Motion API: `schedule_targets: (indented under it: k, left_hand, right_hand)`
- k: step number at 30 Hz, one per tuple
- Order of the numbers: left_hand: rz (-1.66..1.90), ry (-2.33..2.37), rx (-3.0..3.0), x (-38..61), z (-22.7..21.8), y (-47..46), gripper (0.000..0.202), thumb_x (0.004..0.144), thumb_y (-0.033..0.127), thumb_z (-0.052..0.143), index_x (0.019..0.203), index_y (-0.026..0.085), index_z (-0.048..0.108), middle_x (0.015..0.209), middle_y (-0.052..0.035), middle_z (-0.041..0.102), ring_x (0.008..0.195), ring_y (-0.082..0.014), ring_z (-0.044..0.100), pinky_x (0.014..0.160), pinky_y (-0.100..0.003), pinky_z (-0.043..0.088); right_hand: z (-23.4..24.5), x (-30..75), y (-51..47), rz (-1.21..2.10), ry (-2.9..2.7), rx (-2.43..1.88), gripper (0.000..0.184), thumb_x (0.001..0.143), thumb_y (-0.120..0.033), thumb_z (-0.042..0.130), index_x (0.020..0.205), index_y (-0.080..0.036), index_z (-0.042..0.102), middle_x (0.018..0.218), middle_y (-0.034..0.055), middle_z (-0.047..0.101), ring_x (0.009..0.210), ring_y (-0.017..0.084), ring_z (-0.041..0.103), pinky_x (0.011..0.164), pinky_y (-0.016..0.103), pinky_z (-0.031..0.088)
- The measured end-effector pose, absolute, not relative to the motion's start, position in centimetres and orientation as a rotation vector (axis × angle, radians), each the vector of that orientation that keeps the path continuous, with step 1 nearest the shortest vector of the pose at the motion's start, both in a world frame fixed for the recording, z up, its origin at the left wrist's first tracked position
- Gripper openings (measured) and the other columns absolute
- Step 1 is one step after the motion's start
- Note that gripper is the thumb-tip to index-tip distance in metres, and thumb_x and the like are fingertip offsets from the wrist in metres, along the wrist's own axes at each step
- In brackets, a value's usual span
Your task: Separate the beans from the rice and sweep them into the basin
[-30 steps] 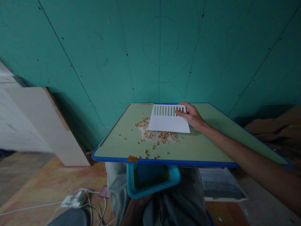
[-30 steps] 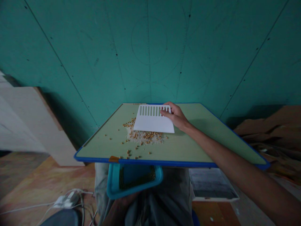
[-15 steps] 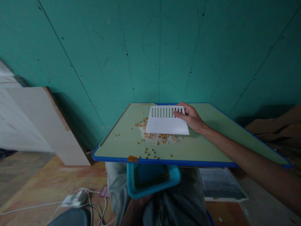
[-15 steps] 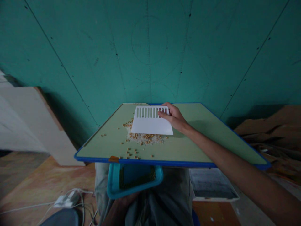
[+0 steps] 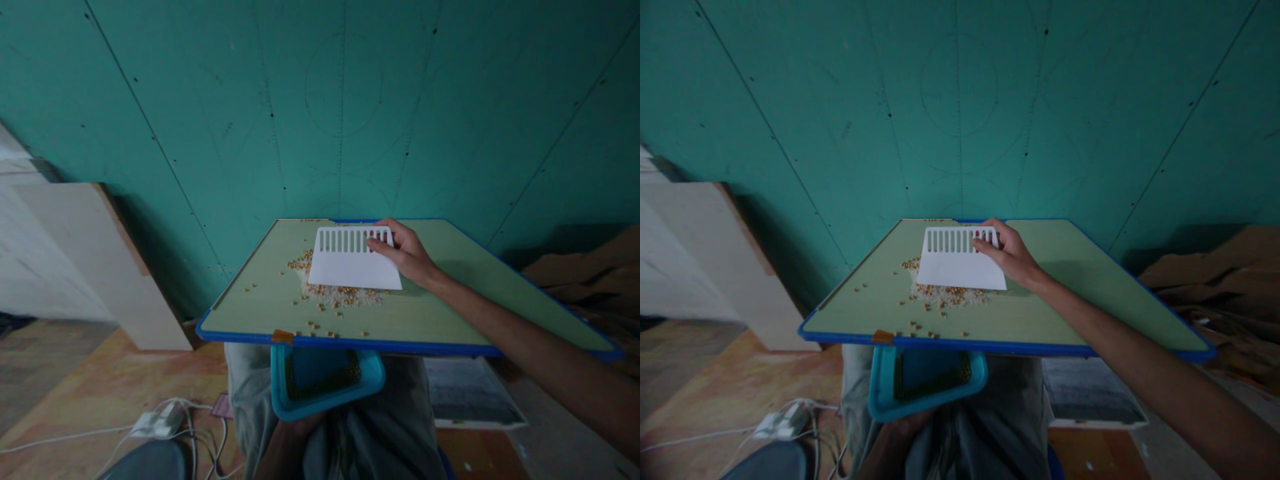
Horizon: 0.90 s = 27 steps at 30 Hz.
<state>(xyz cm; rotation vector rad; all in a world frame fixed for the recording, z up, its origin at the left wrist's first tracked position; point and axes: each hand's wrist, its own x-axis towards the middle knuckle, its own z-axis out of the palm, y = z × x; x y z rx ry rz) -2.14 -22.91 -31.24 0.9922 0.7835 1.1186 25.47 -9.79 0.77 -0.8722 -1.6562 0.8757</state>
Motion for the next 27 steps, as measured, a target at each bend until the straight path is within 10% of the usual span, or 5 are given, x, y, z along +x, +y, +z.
schedule_targets:
  k: [5, 14, 22, 27]
  left_hand:
    - [1.024, 0.912, 1.059, -2.8, -33.3, -22.9, 0.071, 0.095, 0.063, 0.017, 0.159, 0.031, 0.012, 0.162, -0.0061, 0.026, 0.143, -0.0318, 0.036, 0.116, -0.061, 0.032]
    - [1.031, 0.961, 1.057, -2.4, -31.6, -23.2, 0.059, 0.098, 0.046, 0.002, 0.157, 0.042, 0.008, 0.156, 0.0071, 0.039, 0.140, -0.0279, 0.042, 0.112, -0.056, 0.042]
    - [1.106, 0.594, 0.625, 0.0, -24.4, -23.6, 0.073, 0.086, 0.048, -0.027, 0.156, 0.028, -0.018, 0.164, 0.0084, 0.013, 0.148, -0.0211, 0.029, 0.119, -0.048, 0.033]
    - [1.146, 0.626, 0.810, -0.1, -27.1, -23.1, 0.084, 0.085, 0.050, -0.029, 0.158, 0.039, 0.013, 0.158, 0.0100, 0.033, 0.142, -0.0241, 0.040, 0.109, -0.055, 0.045]
  right_hand:
    - [0.9, 25.4, -10.0, 0.859, -1.665, -0.866, 0.035, 0.079, -0.043, 0.074, 0.099, -0.019, 0.057, 0.075, -0.0011, 0.063, 0.061, 0.011, 0.054, 0.051, 0.023, 0.038]
    - [1.0, 25.0, -10.8, 0.876, -1.705, -0.843, 0.033, 0.080, -0.041, 0.074, 0.098, -0.018, 0.058, 0.075, -0.0018, 0.061, 0.061, 0.011, 0.054, 0.051, 0.023, 0.037]
    - [0.9, 24.2, -11.4, 0.901, -1.741, -0.819, 0.032, 0.081, -0.041, 0.073, 0.096, -0.019, 0.056, 0.072, -0.0031, 0.059, 0.058, 0.009, 0.050, 0.048, 0.021, 0.034]
    - [0.5, 23.6, -11.5, 0.861, -1.730, -0.819, 0.032, 0.081, -0.042, 0.072, 0.098, -0.019, 0.057, 0.073, -0.0019, 0.061, 0.060, 0.010, 0.053, 0.049, 0.022, 0.037]
